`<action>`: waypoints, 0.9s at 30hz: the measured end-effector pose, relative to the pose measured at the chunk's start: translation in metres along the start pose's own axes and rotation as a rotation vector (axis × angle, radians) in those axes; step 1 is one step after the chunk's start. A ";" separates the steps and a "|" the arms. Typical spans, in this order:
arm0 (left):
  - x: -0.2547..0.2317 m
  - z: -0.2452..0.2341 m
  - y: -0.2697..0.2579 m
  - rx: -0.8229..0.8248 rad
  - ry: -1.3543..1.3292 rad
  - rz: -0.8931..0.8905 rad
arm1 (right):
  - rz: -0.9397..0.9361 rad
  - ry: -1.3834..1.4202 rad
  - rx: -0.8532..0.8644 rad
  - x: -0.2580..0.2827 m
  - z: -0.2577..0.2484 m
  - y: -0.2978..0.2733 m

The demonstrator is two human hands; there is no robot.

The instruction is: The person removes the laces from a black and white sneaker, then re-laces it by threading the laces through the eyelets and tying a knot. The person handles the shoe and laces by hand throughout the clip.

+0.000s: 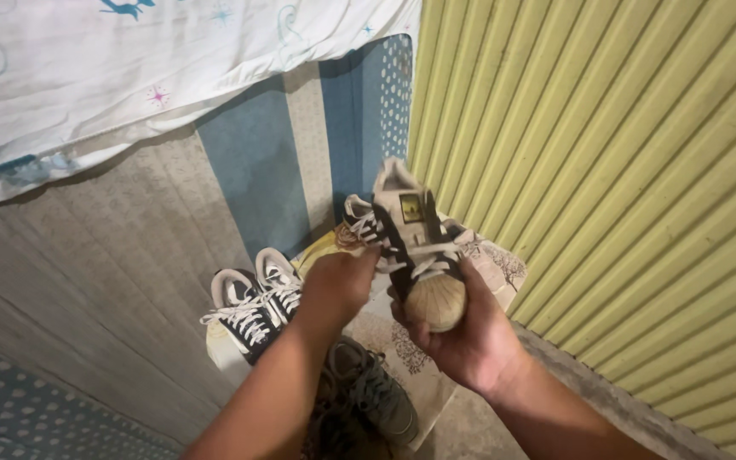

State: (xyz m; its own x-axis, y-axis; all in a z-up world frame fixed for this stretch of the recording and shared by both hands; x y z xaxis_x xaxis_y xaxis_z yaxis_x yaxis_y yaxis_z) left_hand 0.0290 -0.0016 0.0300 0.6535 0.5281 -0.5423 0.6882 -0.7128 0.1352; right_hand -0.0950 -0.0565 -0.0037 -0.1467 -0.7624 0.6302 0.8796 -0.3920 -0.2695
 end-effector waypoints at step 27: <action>0.066 -0.019 0.008 -0.652 -0.845 -0.274 | 0.022 -0.003 -0.065 0.025 -0.057 0.065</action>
State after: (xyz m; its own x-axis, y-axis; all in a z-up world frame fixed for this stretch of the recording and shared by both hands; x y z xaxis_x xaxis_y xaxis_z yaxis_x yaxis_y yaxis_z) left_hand 0.0837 0.0365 0.0105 0.1985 -0.0326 -0.9796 0.9736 -0.1081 0.2009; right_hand -0.0670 -0.1306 -0.0469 -0.1262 -0.7698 0.6256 0.8516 -0.4076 -0.3297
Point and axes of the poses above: each hand's wrist, its own y-axis towards the middle knuckle, its own z-axis out of the palm, x = y × z, the point moved 10 cm from there along y, towards the middle knuckle, and after that the axes turned 8 degrees about -z, right-handed, at the moved point
